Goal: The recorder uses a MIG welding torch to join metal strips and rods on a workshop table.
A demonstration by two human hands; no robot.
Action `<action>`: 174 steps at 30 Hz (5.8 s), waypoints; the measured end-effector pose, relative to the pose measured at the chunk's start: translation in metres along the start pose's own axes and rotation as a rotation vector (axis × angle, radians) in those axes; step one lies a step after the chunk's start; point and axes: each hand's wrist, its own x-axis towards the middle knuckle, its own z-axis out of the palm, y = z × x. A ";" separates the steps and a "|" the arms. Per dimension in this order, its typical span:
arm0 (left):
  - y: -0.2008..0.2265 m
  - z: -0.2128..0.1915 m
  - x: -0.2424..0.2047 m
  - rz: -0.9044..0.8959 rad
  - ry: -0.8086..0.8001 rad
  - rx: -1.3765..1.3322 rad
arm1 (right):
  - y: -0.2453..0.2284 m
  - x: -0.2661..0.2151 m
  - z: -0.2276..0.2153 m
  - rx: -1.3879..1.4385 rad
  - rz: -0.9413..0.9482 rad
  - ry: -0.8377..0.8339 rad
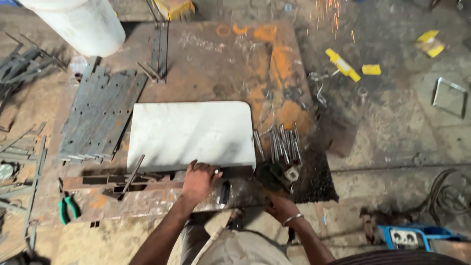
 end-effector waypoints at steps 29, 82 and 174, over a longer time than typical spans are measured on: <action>-0.039 0.031 0.044 0.216 -0.451 0.268 | 0.010 0.012 -0.011 0.013 0.212 0.298; -0.042 0.015 0.041 0.004 -0.415 -0.182 | -0.209 0.053 -0.082 -0.029 -0.362 0.528; -0.084 0.027 0.075 0.326 -0.492 -0.149 | -0.231 -0.043 0.168 1.069 0.463 0.544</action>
